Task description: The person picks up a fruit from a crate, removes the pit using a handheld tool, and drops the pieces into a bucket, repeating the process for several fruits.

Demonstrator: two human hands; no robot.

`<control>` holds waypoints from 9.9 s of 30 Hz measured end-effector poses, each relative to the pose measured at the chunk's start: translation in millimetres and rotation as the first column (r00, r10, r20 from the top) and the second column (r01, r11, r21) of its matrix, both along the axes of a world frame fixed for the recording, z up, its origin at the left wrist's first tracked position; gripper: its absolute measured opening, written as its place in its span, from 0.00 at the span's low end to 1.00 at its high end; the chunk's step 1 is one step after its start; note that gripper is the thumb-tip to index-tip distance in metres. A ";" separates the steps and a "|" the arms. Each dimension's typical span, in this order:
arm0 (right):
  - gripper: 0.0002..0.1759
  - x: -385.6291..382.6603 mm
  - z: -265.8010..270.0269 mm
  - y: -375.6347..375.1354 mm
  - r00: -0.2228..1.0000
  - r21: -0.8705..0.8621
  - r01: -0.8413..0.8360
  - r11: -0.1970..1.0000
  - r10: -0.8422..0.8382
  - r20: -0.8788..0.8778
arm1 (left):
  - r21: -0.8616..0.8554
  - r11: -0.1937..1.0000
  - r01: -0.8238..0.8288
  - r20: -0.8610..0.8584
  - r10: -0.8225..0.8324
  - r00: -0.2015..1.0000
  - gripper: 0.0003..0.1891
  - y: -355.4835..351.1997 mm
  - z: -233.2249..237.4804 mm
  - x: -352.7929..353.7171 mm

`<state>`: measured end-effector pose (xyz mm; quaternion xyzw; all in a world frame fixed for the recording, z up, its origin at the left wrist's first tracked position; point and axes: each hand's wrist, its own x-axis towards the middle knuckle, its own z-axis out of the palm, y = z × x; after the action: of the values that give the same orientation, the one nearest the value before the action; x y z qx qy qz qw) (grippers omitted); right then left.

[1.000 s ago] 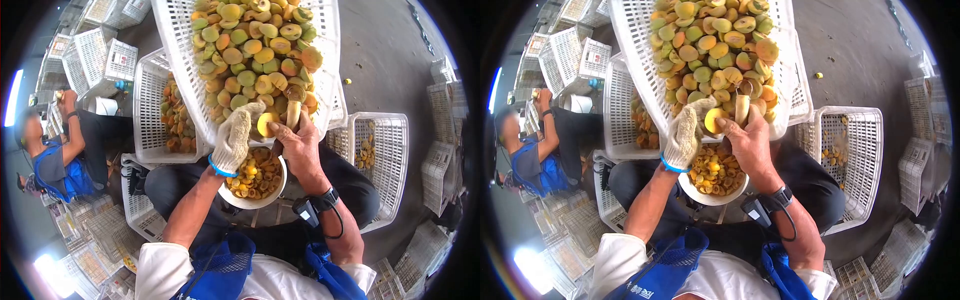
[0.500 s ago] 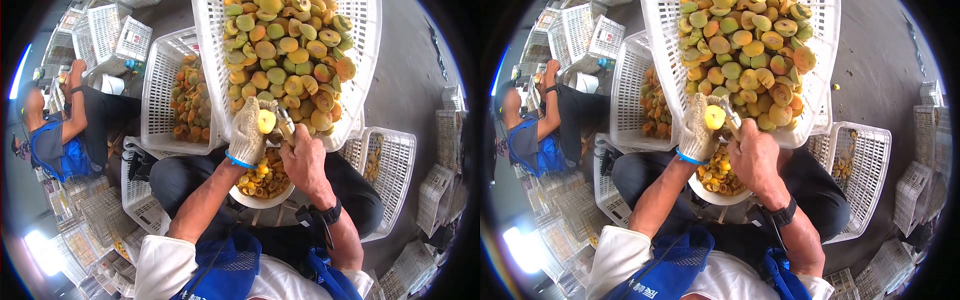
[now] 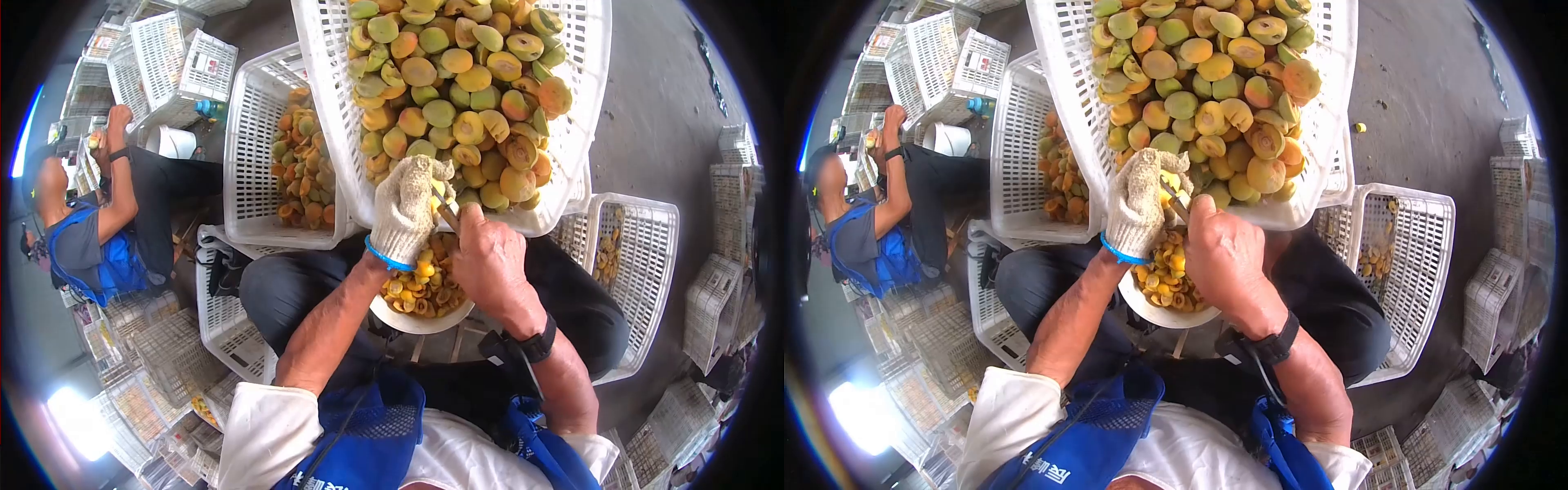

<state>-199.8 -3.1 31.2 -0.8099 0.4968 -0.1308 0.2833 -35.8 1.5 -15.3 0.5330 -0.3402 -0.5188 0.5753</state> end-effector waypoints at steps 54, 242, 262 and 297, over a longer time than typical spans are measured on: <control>0.08 -63.9 19.3 -29.1 0.496 0.588 0.340 0.734 -0.671 0.551 | -0.010 0.971 0.240 0.515 -0.200 0.833 0.14 -90.6 49.8 -33.9; 0.14 -31.5 34.8 -19.6 0.685 0.844 -0.463 0.270 -0.496 0.534 | -0.039 0.978 0.203 -0.070 -0.205 0.976 0.16 2.6 38.2 -6.5; 0.10 -30.0 -22.1 46.7 0.890 0.200 -0.449 0.871 0.455 0.016 | -0.307 0.947 -0.096 0.587 0.267 0.764 0.20 -5.6 44.7 105.5; 0.12 -36.6 -7.9 31.8 0.927 0.452 -0.091 0.887 -0.091 0.365 | -0.040 0.970 0.239 0.638 -0.160 0.753 0.16 20.9 32.4 -10.3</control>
<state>-236.4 28.7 23.3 -0.6789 0.4500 -0.1617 0.5572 -46.1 22.4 17.1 0.6011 -0.5982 -0.3476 0.4001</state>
